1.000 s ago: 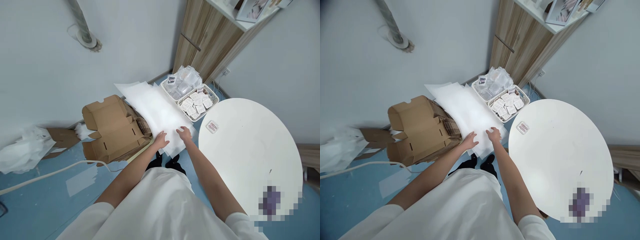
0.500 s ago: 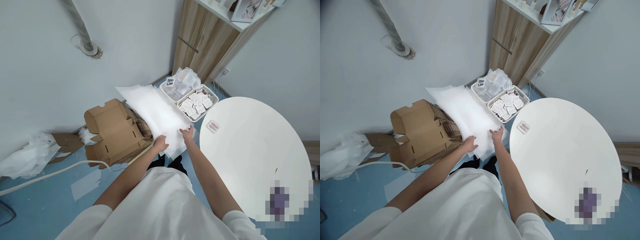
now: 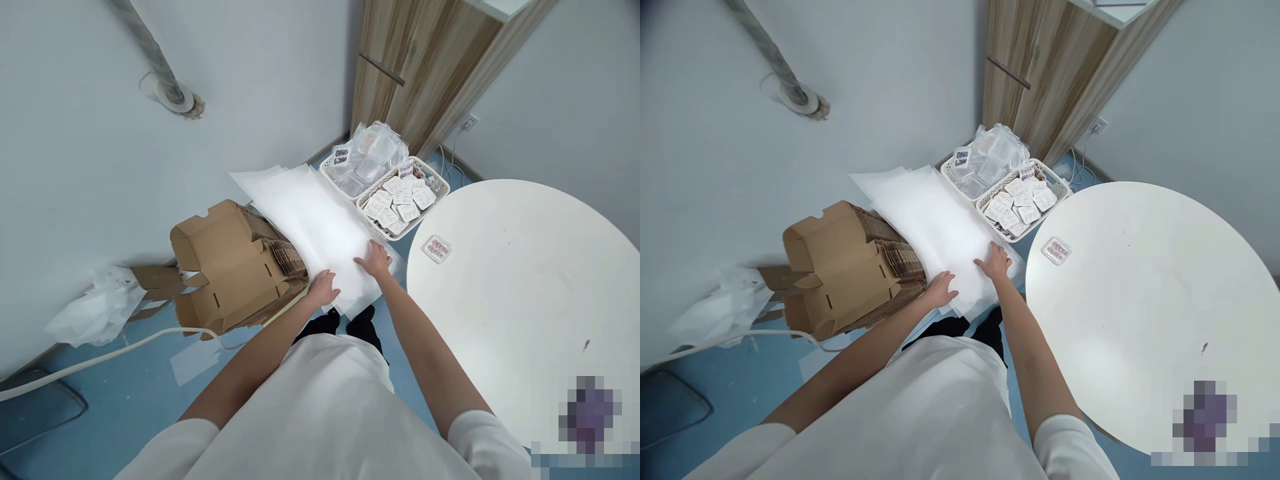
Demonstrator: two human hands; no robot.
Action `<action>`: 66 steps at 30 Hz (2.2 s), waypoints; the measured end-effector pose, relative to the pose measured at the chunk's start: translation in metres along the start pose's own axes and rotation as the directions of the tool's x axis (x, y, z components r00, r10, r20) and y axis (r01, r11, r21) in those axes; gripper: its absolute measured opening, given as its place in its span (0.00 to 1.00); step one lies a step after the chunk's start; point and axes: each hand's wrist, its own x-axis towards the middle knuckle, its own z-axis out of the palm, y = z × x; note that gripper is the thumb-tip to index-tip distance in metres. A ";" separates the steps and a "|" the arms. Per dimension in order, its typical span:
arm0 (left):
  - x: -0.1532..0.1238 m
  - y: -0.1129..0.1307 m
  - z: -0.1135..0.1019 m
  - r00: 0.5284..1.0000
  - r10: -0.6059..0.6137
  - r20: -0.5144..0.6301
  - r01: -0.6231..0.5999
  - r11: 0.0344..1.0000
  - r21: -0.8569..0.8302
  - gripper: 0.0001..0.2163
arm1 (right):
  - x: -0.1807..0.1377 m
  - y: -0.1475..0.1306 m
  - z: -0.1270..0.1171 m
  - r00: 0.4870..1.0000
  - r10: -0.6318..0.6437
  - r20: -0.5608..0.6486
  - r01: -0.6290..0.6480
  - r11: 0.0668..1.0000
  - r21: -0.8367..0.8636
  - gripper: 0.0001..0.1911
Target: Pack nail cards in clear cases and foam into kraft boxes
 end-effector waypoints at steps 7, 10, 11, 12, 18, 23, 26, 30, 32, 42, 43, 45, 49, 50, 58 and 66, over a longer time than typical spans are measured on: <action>-0.002 -0.003 -0.001 0.999 0.039 0.005 -0.038 0.998 -0.050 0.25 | 0.004 -0.004 -0.003 0.996 0.010 -0.086 -0.014 0.999 -0.042 0.22; -0.002 -0.005 -0.001 0.999 0.045 -0.006 -0.046 0.996 -0.081 0.24 | -0.002 -0.010 -0.009 0.983 -0.098 -0.156 0.089 0.994 -0.061 0.15; -0.002 -0.005 0.000 0.999 0.050 -0.014 -0.051 0.994 -0.094 0.23 | -0.004 -0.012 -0.012 0.980 -0.127 -0.150 0.120 0.991 -0.055 0.13; -0.002 -0.006 0.000 0.998 0.055 -0.023 -0.057 0.992 -0.110 0.23 | -0.006 -0.015 -0.016 0.979 -0.151 -0.135 0.146 0.988 -0.045 0.11; 0.001 -0.008 -0.001 0.993 0.026 -0.113 -0.053 0.969 -0.240 0.23 | -0.017 -0.042 -0.044 0.933 -0.334 -0.130 0.324 0.941 -0.093 0.05; -0.001 -0.007 -0.003 0.974 -0.044 -0.224 -0.056 0.905 -0.422 0.23 | -0.025 -0.073 -0.066 0.853 -0.484 -0.196 0.470 0.875 -0.114 0.07; -0.002 -0.001 -0.003 0.956 -0.135 -0.262 -0.058 0.785 -0.617 0.28 | -0.034 -0.086 -0.082 0.842 -0.470 -0.264 0.475 0.879 -0.049 0.08; 0.000 0.021 -0.007 0.951 -0.272 -0.145 0.005 0.484 -0.875 0.32 | -0.048 -0.092 -0.108 0.825 -0.457 -0.331 0.508 0.857 0.082 0.14; 0.002 0.036 -0.010 0.964 -0.262 -0.048 0.029 0.280 -0.960 0.32 | -0.056 -0.089 -0.120 0.810 -0.454 -0.372 0.532 0.835 0.140 0.18; 0.005 0.085 -0.018 0.990 -0.095 -0.102 -0.099 0.038 -0.994 0.27 | -0.098 0.007 -0.130 0.888 0.027 -0.459 0.291 0.740 0.606 0.14; 0.005 0.090 -0.018 0.995 -0.059 -0.082 -0.079 0.056 -0.995 0.25 | -0.105 0.021 -0.127 0.894 0.087 -0.440 0.251 0.717 0.650 0.14; 0.006 0.103 -0.013 0.999 0.026 -0.043 -0.046 0.119 -0.992 0.24 | -0.119 0.047 -0.122 0.884 0.194 -0.425 0.192 0.679 0.709 0.13; 0.007 0.137 0.004 0.993 0.115 -0.030 -0.067 0.337 -0.939 0.28 | -0.153 0.097 -0.116 0.820 0.341 -0.459 0.134 0.666 0.734 0.15; 0.007 0.147 0.009 0.991 0.130 -0.031 -0.081 0.403 -0.912 0.28 | -0.162 0.110 -0.115 0.803 0.367 -0.469 0.126 0.664 0.737 0.15; 0.008 0.237 0.069 0.924 0.381 0.034 -0.278 0.730 -0.625 0.29 | -0.235 0.221 -0.104 0.686 0.543 -0.484 0.073 0.611 0.788 0.18; 0.027 0.321 0.137 0.895 0.434 0.103 -0.351 0.828 -0.438 0.29 | -0.285 0.314 -0.084 0.685 0.631 -0.365 -0.056 0.545 0.837 0.20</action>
